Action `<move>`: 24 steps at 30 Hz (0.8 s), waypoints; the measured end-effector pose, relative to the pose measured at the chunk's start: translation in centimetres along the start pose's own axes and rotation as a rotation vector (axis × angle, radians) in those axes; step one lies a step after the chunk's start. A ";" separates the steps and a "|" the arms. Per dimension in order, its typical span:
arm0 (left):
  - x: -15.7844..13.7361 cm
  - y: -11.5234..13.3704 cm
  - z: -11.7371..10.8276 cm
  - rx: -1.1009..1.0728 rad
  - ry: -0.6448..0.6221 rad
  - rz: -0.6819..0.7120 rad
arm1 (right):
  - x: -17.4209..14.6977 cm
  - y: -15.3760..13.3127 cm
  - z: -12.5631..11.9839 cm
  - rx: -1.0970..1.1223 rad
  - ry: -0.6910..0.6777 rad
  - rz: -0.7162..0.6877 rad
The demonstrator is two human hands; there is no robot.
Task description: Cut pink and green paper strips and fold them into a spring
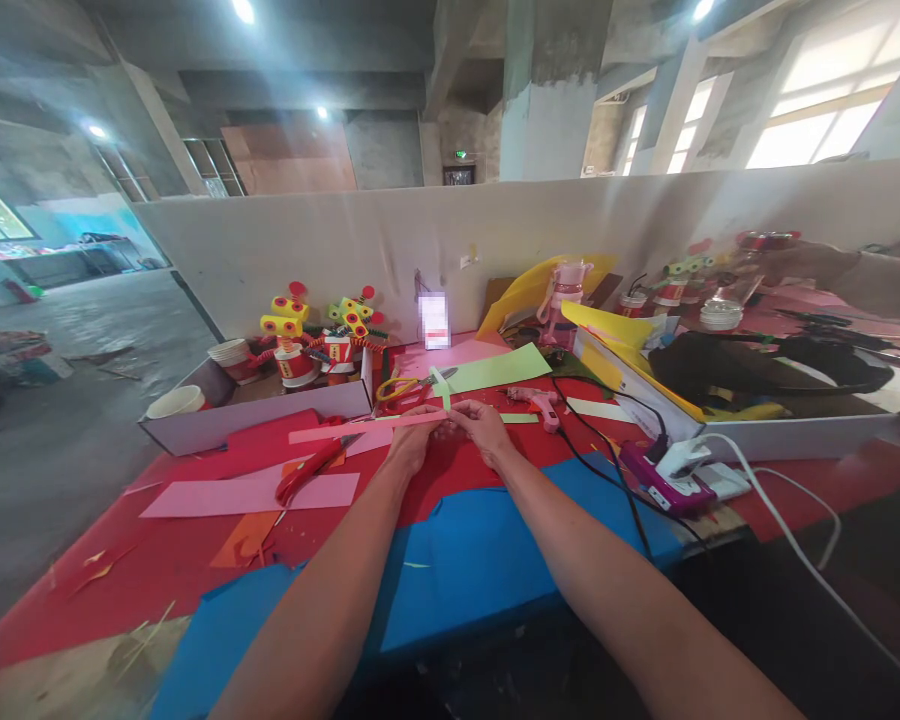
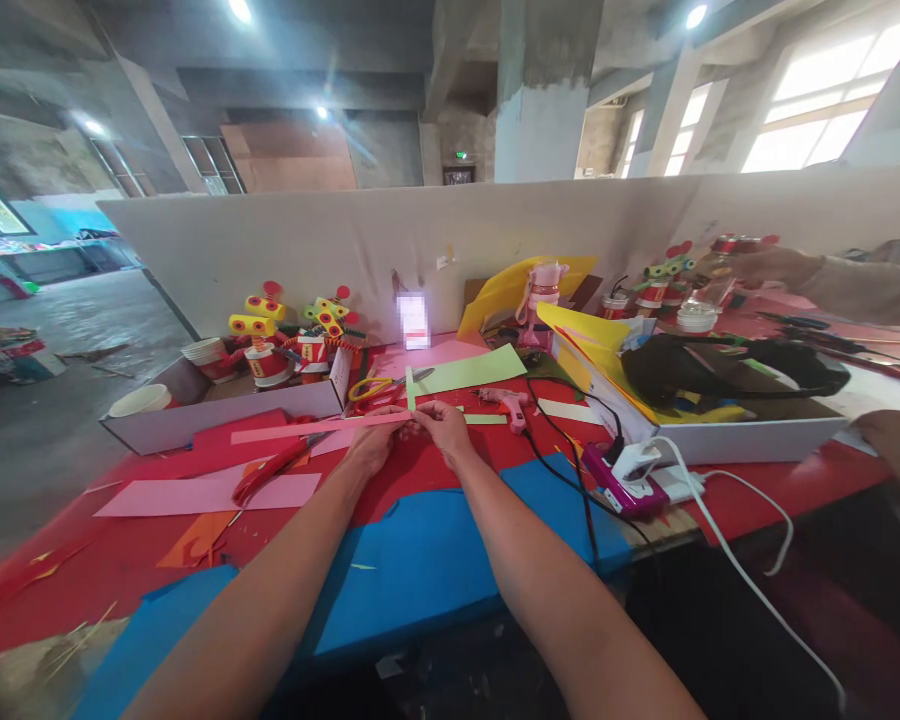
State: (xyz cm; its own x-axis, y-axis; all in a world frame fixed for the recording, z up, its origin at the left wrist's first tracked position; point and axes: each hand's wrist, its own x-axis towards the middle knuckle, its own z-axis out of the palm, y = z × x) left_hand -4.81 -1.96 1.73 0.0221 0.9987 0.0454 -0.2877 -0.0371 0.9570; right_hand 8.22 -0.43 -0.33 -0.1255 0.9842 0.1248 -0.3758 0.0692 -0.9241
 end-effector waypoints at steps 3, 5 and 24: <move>0.1 -0.2 0.0 -0.024 0.012 0.012 | 0.1 -0.1 0.0 -0.064 0.073 -0.073; 0.1 -0.2 0.0 -0.043 -0.014 0.004 | 0.1 -0.2 0.0 -0.067 0.108 -0.093; -0.4 0.2 0.1 0.225 0.109 0.115 | -0.1 -0.5 -0.1 -0.160 0.016 -0.058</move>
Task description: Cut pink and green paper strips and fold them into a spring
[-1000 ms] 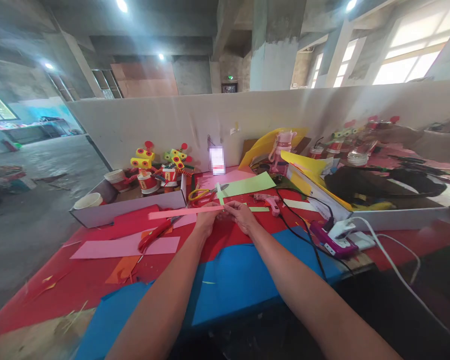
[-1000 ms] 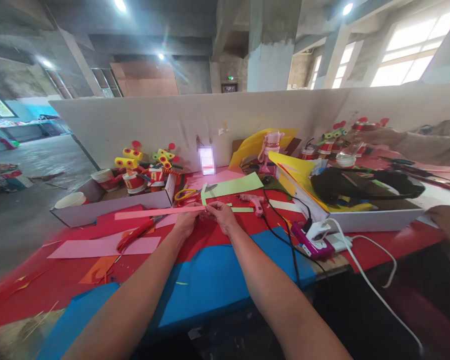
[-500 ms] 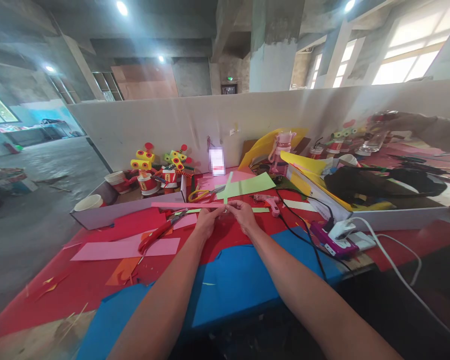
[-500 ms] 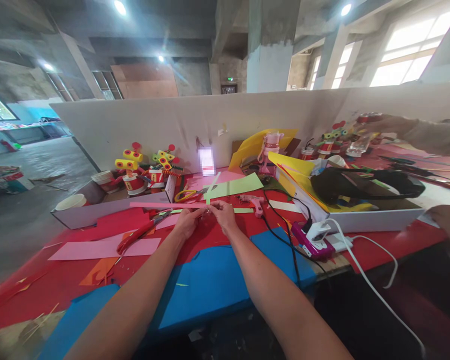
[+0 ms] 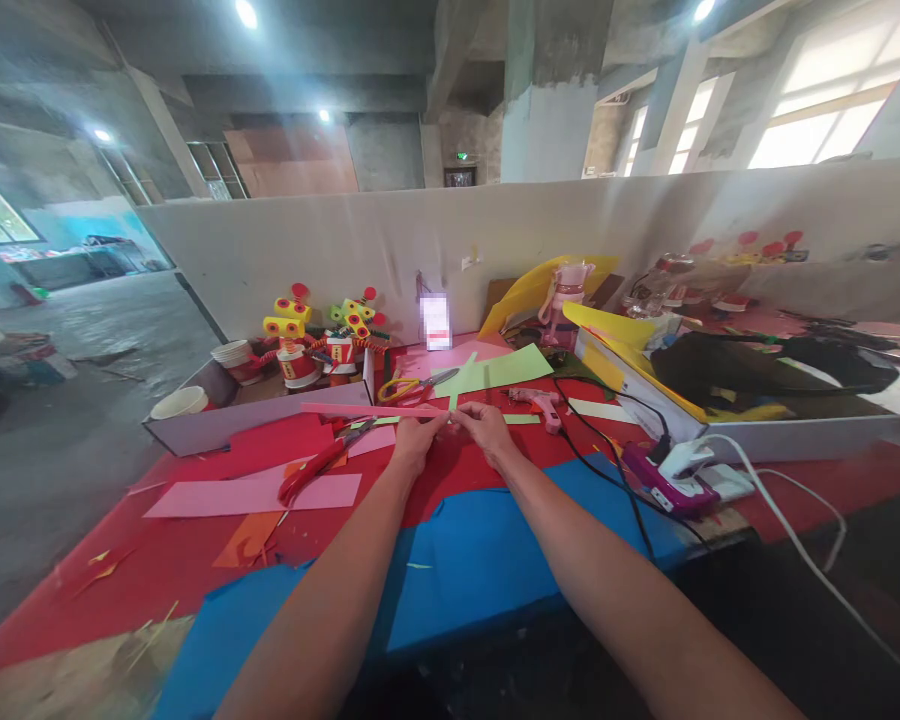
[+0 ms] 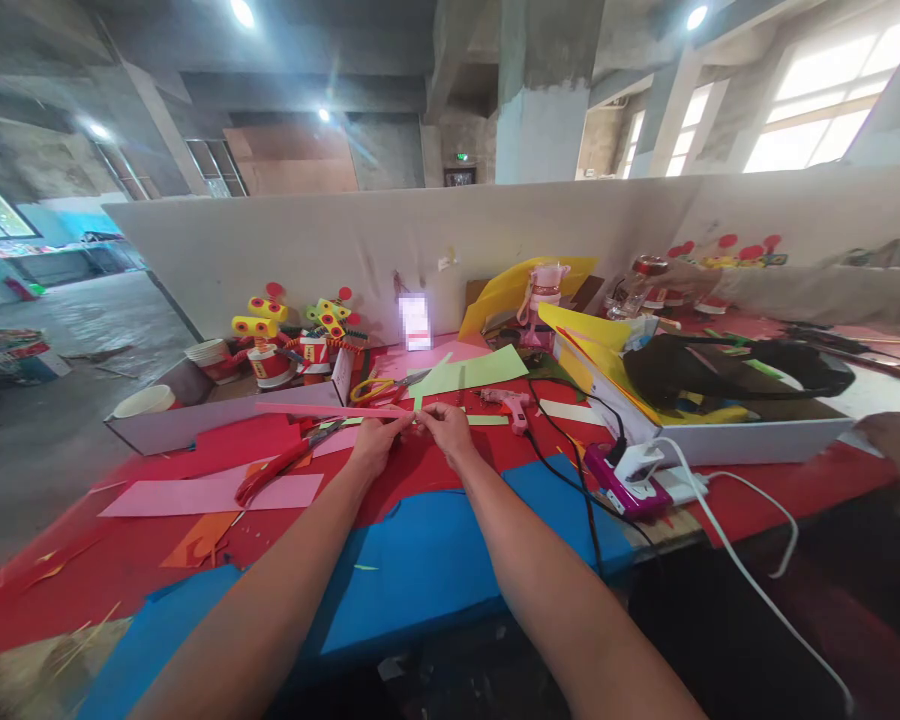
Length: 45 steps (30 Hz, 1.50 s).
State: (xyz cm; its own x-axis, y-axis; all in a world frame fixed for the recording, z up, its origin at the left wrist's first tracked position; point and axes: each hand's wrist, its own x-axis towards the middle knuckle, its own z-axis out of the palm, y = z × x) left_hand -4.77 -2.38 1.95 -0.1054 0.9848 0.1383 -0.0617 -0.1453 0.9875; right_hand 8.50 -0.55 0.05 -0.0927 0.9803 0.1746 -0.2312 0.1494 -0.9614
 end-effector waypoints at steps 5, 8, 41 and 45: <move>0.0 0.1 -0.1 0.024 0.014 0.002 | 0.1 0.0 -0.1 0.011 -0.010 0.048; 0.1 0.0 -0.2 0.050 0.001 0.001 | 0.1 0.1 -0.2 0.029 -0.019 0.058; 0.9 -0.7 -0.4 0.079 -0.082 0.038 | 0.3 0.1 -0.2 0.050 -0.020 0.173; 0.6 -0.2 -0.1 0.039 -0.094 0.026 | 0.6 0.4 -0.2 0.000 0.095 0.071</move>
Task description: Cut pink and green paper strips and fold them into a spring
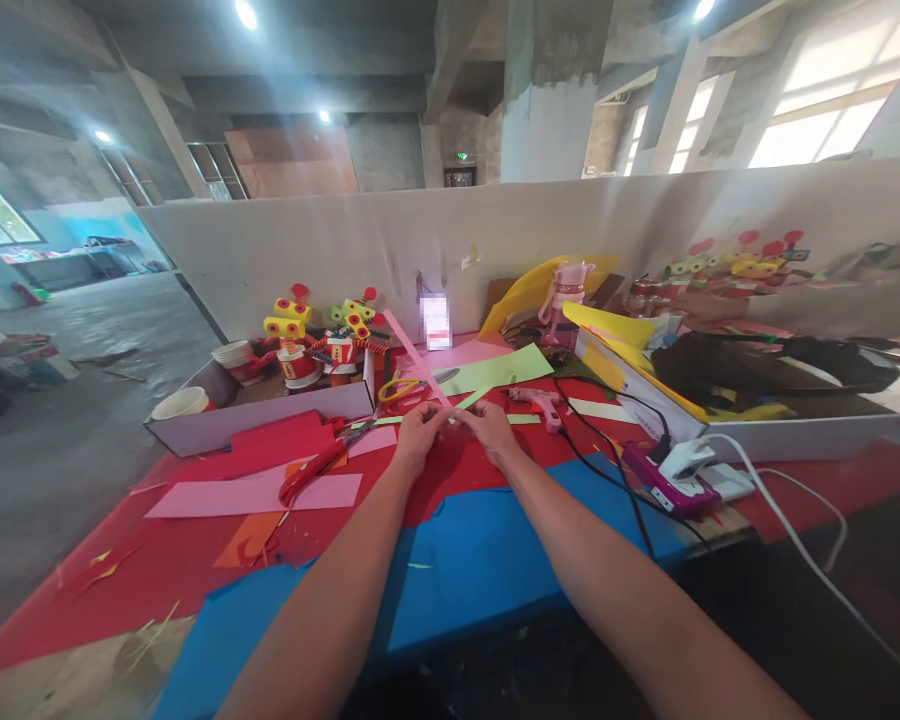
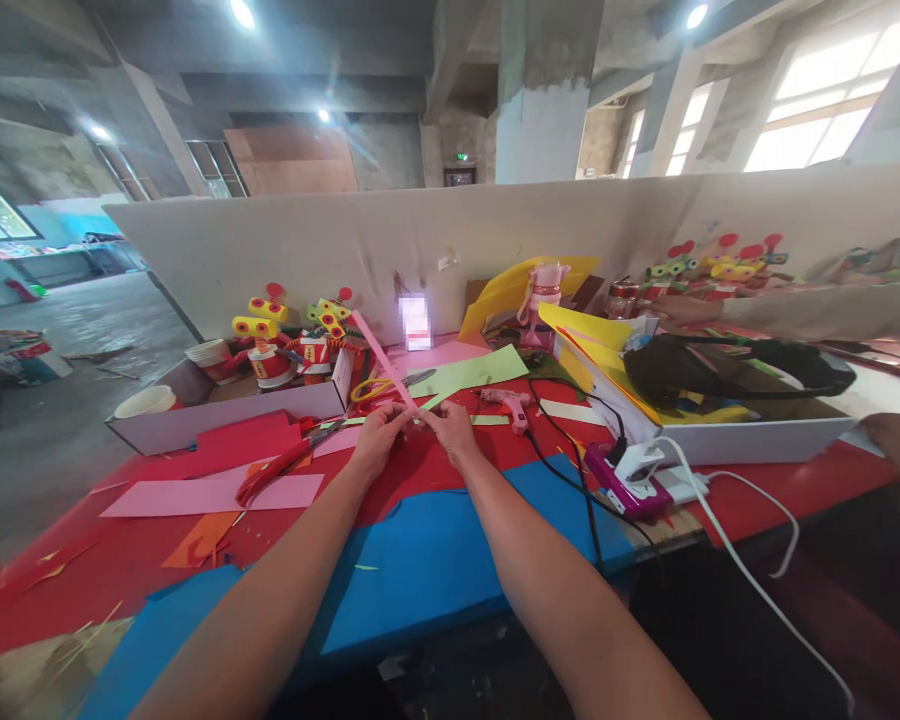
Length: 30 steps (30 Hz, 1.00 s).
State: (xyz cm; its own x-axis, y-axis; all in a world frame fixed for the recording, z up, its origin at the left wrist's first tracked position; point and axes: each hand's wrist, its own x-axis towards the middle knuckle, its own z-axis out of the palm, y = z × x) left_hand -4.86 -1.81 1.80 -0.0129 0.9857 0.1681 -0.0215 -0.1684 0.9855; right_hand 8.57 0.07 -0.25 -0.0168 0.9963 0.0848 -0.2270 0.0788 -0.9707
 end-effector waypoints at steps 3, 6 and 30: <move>-0.2 0.3 0.1 -0.017 -0.007 0.006 | 0.0 0.2 0.1 -0.024 0.041 -0.080; -0.1 0.1 0.0 -0.014 -0.007 0.008 | -0.2 0.2 0.2 -0.030 0.007 -0.053; 0.2 -0.5 -0.3 -0.210 0.037 -0.031 | -0.9 -0.6 0.4 -0.075 -0.096 0.013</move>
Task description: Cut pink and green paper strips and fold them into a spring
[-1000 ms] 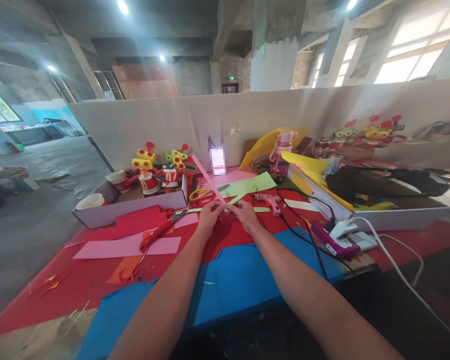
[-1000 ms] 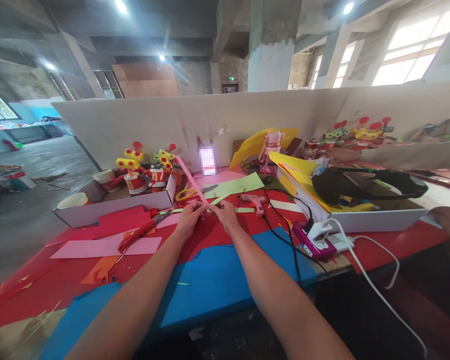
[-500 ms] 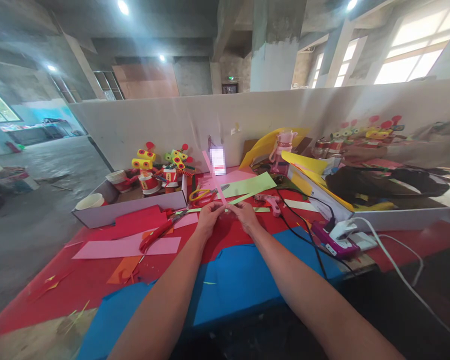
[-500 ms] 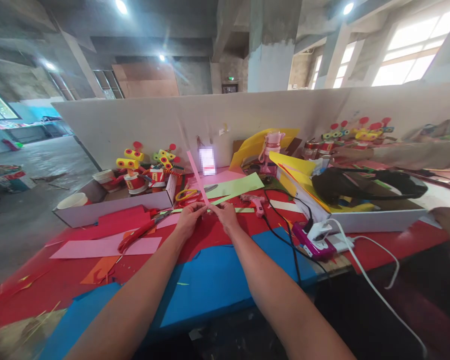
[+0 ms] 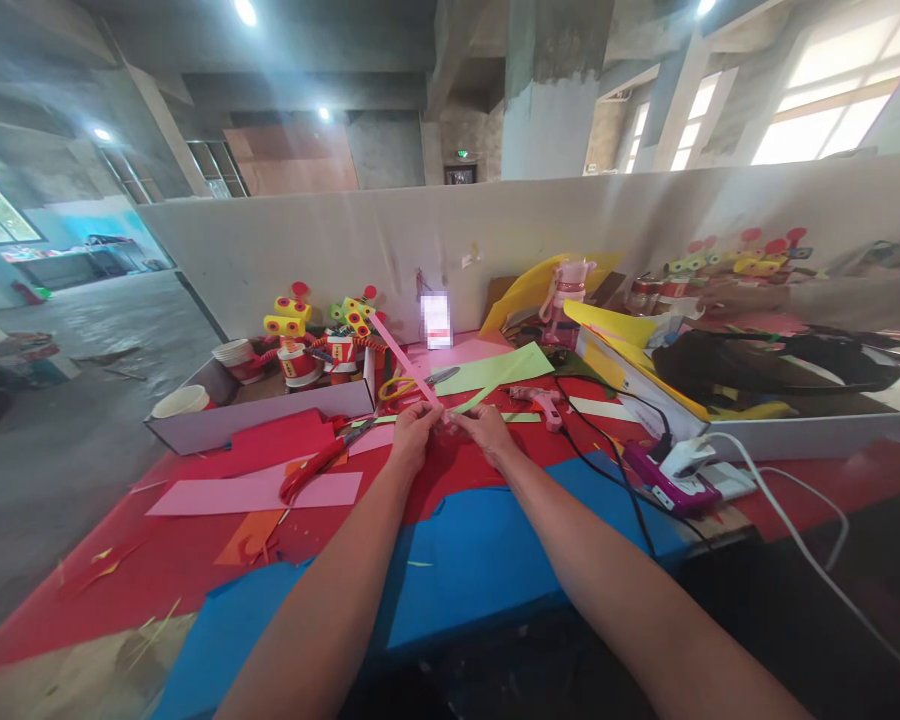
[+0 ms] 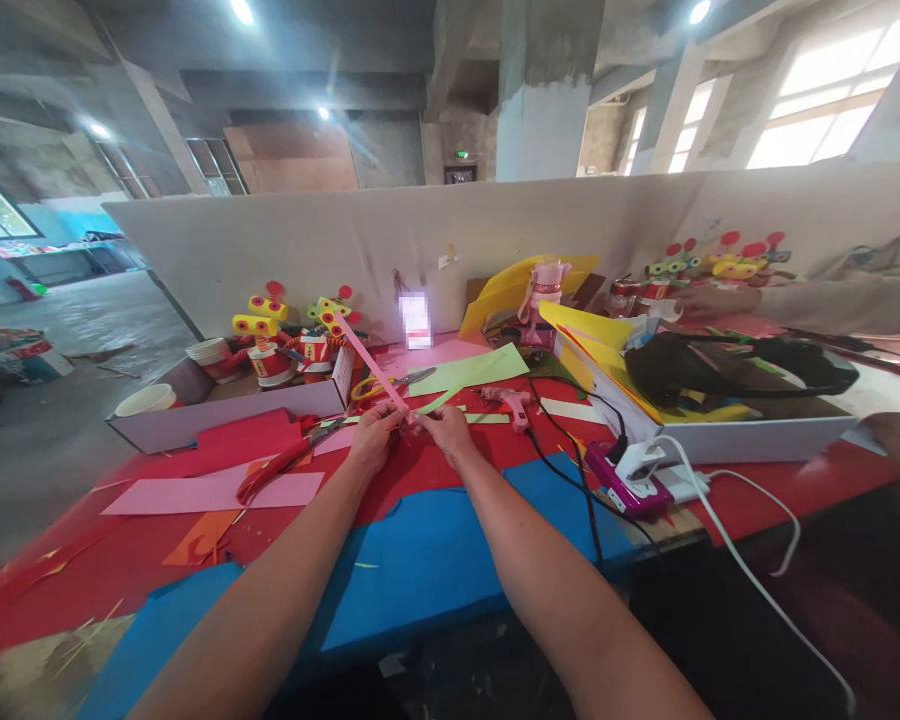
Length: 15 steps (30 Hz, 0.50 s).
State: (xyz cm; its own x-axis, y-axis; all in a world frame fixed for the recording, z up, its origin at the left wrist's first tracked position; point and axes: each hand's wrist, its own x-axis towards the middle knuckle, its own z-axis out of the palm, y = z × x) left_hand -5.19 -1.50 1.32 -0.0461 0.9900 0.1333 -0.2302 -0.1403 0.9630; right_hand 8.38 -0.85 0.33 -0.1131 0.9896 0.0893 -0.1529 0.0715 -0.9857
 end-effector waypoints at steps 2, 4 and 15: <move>0.0 0.0 0.0 -0.005 0.006 -0.003 | 0.0 0.1 0.0 -0.005 -0.008 0.003; 0.0 0.0 0.0 -0.008 0.007 -0.014 | 0.1 0.2 0.0 -0.007 -0.011 0.005; -0.2 0.0 0.2 0.114 -0.048 -0.013 | 0.3 0.4 -0.1 -0.101 0.134 -0.109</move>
State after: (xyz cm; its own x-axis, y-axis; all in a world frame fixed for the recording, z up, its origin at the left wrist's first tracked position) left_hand -4.97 -1.74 1.36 0.0032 0.9917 0.1287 -0.1184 -0.1274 0.9848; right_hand 8.35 -0.47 -0.04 0.0319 0.9825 0.1834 -0.0569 0.1850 -0.9811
